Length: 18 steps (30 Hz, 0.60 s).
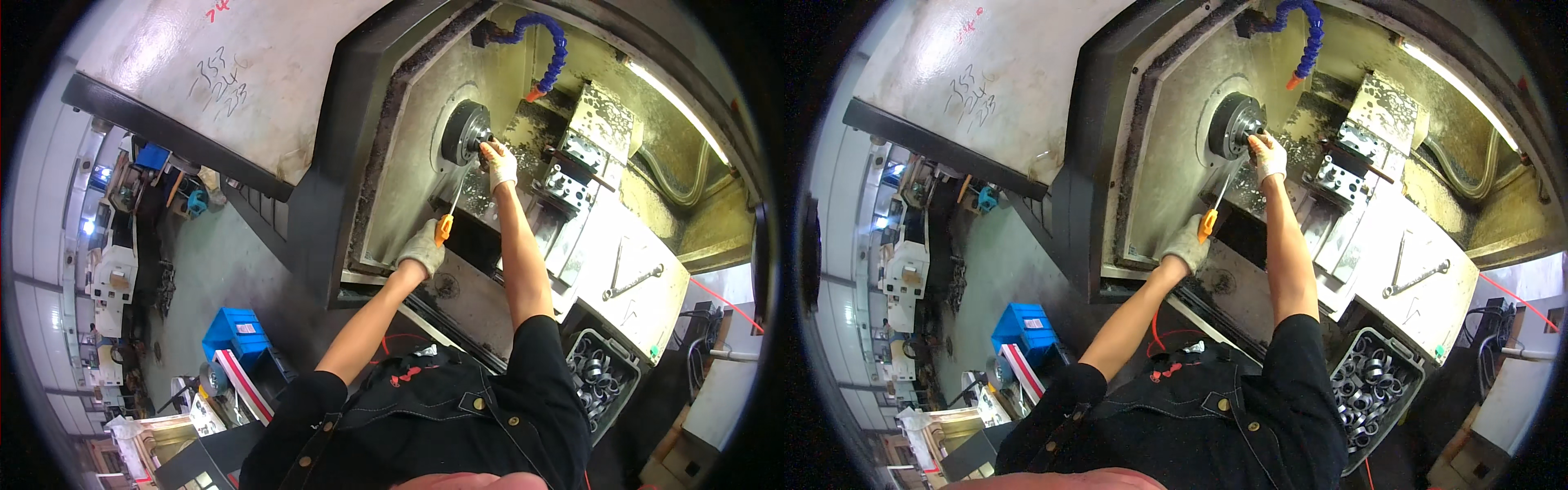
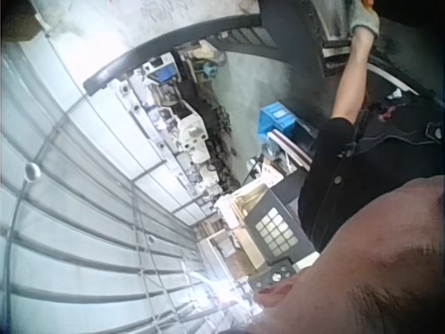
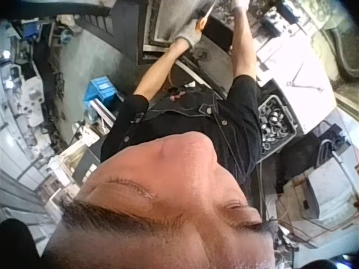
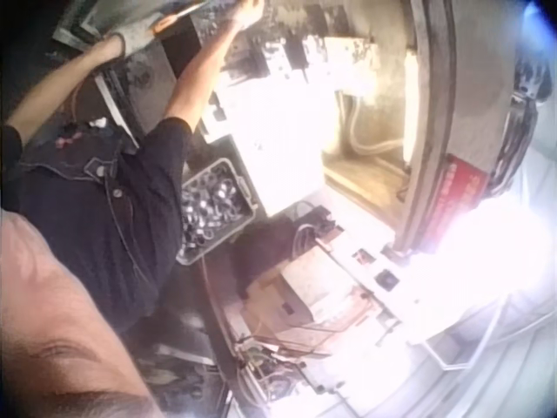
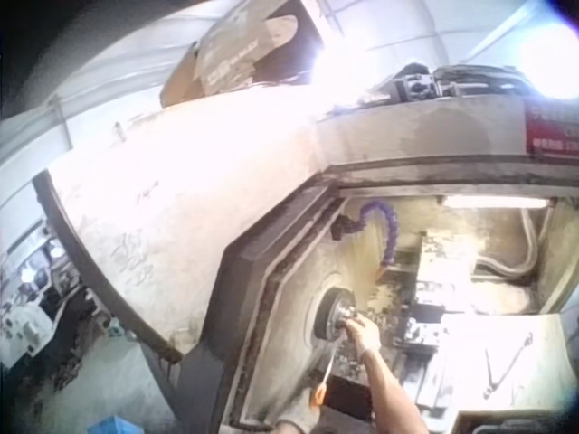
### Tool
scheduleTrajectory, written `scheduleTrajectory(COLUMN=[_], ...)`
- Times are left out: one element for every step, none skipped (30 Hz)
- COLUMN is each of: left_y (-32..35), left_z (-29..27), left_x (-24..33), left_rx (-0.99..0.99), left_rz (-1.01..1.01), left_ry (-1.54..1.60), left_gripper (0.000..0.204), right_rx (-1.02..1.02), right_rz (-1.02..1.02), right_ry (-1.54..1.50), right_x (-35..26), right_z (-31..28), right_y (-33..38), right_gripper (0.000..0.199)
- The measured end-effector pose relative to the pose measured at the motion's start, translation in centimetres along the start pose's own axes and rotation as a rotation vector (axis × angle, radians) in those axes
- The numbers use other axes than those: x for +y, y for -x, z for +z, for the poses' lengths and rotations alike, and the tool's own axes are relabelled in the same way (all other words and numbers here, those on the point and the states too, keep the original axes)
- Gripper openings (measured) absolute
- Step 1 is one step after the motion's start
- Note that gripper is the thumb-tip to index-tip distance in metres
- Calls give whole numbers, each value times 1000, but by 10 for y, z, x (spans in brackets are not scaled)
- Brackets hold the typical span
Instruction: The person operates a CNC lathe to machine small metal rings. They use a screwdriver to remove finished parts from the chuck and place them into a collection bin. Periodically, the person uses a caliper to measure the dimensions of the machined rings to verify quality.
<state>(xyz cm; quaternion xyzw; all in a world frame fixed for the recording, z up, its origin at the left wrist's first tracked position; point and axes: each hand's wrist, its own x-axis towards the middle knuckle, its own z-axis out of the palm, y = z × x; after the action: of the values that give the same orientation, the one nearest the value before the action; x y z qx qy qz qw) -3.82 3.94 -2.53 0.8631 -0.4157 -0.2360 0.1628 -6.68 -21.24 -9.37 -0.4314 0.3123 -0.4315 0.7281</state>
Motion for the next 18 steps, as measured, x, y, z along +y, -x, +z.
scheduleTrajectory(left_y=[2,4,8,11,15,19,26,30,34,38,43,47,49,51,52,55,57,62], left_z=[3,6,9,11,13,15,18,21,25,27,29,30,33,36,39,37,34,32], left_x=[-5,-9,-12,-15,-17,-20,-24,-30,-39,-42,-44,-47,-54,-60,-65,-64,-64,-63], left_rx=[14,28,41,33,26,20,17,7,1,-16,-25,-34,-44,-54,-60,-55,-51,-46], left_rz=[7,14,20,16,12,6,1,-10,-27,-40,-56,-44,-33,-23,-37,-28,-20,-24], left_ry=[19,38,57,67,77,89,84,81,82,76,23,41,59,77,75,99,123,150], left_gripper=[34,34,34,35,35,36,39,40,41,42,43,44,45,45,48,49,49,50], right_rx=[-7,-20,-33,-45,-40,-39,18,56,2,-39,-120,-166,-152,-138,-156,-171,-186,-130], right_rz=[12,23,35,47,-51,-150,-233,-264,-163,-58,-3,-8,30,68,59,51,43,-94], right_ry=[3,23,42,62,196,329,444,448,382,312,410,507,530,553,532,511,489,383], right_x=[-1,-2,-2,-2,-3,-5,-8,-11,-21,-33,-35,-43,-46,-49,-50,-45,-39,-29], right_z=[1,2,0,-1,-4,-3,-4,-5,0,1,-4,-1,0,1,-2,-12,-21,-18], right_y=[0,1,0,-1,-2,-1,1,0,3,5,-1,-6,-5,-4,-4,-7,-10,-3], right_gripper=[45,46,48,49,50,50,43,51,52,53,54,54,54,54,53,53,52,50])
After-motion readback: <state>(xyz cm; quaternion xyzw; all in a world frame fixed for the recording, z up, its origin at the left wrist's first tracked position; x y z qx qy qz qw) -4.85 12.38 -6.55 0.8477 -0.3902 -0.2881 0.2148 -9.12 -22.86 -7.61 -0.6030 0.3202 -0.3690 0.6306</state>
